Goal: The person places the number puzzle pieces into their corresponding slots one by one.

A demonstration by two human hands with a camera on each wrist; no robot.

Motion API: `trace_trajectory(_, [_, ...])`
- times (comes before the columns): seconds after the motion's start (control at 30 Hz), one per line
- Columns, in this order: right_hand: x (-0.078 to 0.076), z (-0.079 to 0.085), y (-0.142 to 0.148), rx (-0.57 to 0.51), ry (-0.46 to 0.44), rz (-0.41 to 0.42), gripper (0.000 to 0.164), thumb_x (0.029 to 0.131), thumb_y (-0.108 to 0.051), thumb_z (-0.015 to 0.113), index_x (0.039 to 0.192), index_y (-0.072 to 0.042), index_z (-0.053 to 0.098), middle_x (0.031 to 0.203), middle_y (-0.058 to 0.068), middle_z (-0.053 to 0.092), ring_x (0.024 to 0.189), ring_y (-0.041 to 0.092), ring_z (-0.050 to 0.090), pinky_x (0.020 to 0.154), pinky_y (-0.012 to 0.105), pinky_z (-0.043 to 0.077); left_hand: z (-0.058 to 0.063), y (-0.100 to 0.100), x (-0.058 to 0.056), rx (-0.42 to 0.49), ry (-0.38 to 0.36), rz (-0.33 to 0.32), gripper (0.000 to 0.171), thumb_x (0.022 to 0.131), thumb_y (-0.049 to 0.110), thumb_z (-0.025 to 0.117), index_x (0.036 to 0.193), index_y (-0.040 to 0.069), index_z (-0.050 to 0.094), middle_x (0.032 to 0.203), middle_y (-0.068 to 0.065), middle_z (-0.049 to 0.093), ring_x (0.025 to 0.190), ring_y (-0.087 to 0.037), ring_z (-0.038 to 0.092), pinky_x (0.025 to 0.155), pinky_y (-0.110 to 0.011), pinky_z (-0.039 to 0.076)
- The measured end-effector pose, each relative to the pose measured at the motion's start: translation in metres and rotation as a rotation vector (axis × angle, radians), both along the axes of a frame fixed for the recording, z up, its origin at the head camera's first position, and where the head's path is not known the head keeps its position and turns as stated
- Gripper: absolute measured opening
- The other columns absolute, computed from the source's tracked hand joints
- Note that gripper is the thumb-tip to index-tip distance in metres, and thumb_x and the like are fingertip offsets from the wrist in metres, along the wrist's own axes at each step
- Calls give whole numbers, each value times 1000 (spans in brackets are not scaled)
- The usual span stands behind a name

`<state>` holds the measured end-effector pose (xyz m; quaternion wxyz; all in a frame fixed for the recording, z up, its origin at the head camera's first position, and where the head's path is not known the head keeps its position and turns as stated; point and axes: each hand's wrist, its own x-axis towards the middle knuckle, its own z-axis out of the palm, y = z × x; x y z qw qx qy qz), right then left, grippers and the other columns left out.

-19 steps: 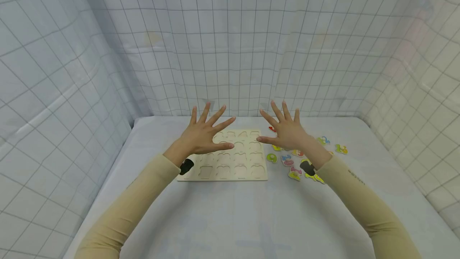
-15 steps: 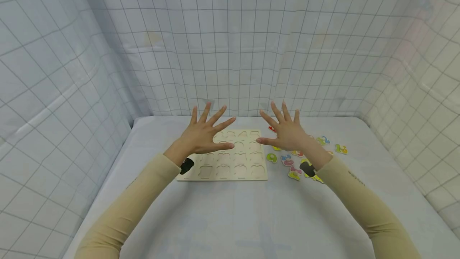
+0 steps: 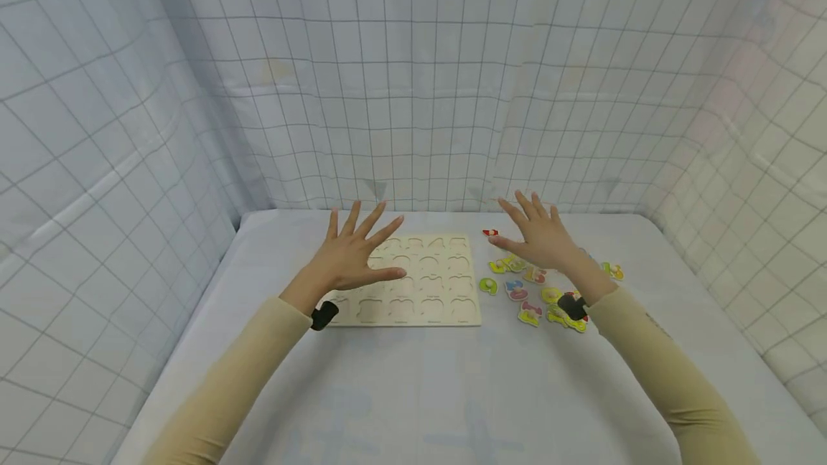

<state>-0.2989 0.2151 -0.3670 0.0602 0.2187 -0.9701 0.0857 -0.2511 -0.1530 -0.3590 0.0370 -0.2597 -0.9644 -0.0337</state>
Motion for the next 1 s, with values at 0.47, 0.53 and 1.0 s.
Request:
trace_trajectory(0.47, [-25,-31,65,-272,-26,-219,65,101,-50,33,139,2,43,139,29,39,127,50,31,99,65,25,-92,-87,30,241,-261,234,106,81,72,53,154,11,7,156,-20,4,138,-47,-3,102,-68,-7])
trace_trajectory(0.53, [-25,-35,72,-283,-12,-239,63,101,-48,36,136,3,47,137,30,41,126,50,32,98,65,26,-99,-90,33,272,-289,226,105,81,68,56,153,8,10,155,-23,7,138,-49,-1,101,-68,-6])
trace_trajectory(1.0, [-33,-79,106,-181,-107,-329,39,94,-32,61,118,-2,65,110,26,57,105,46,45,84,62,36,-114,-96,38,255,-337,222,97,83,66,56,152,9,19,155,-20,10,138,-46,-2,102,-66,-9])
